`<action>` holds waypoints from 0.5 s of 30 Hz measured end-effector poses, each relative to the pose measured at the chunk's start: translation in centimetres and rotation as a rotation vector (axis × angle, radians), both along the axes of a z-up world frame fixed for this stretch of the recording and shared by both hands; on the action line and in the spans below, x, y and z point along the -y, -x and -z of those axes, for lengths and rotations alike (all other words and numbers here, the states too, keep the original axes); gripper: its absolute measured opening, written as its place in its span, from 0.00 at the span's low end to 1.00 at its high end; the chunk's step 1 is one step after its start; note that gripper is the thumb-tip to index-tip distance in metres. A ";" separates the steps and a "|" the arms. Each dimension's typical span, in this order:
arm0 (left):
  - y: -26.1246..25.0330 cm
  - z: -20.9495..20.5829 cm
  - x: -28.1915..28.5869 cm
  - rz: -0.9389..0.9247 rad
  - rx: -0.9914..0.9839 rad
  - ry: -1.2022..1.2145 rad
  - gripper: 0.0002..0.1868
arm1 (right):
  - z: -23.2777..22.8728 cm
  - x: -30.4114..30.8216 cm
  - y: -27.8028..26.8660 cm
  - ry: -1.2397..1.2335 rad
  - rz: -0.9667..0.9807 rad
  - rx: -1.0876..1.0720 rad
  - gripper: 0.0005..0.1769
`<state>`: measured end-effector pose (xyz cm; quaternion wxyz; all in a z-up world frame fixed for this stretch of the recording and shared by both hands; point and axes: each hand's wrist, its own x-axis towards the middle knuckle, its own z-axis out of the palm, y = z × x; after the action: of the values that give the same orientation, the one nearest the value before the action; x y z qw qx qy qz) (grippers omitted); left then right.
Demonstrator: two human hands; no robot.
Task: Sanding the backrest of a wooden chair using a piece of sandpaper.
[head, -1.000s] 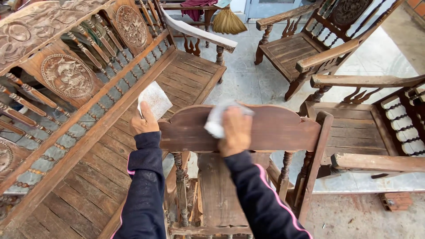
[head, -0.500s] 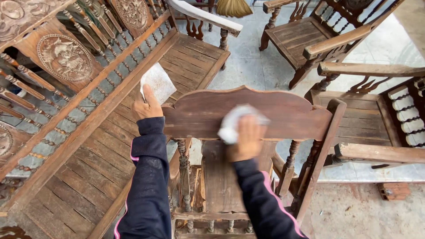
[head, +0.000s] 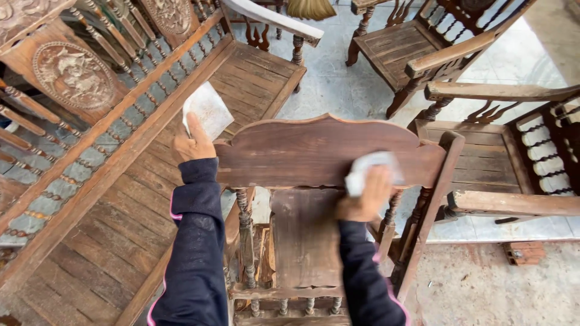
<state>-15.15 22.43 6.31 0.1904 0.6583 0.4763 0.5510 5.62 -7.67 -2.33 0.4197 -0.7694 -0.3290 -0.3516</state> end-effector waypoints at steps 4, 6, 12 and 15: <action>0.3 0.0 0.2 0.024 -0.004 -0.064 0.29 | 3.0 -3.5 7.0 0.406 -0.202 0.120 0.45; 0.3 0.4 -0.5 0.031 0.034 -0.022 0.29 | 0.1 -3.1 7.3 0.753 -0.154 0.497 0.47; 0.0 0.5 -0.7 0.102 0.133 -0.086 0.30 | -0.2 7.1 -5.4 0.135 0.175 -0.037 0.21; 0.0 1.0 -0.6 0.107 0.123 -0.084 0.30 | 2.6 3.5 -4.5 0.009 0.280 -0.055 0.25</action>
<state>-15.17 23.03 5.33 0.2207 0.6553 0.4042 0.5987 10.12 -11.16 -4.97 0.3717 -0.8191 -0.2085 -0.3841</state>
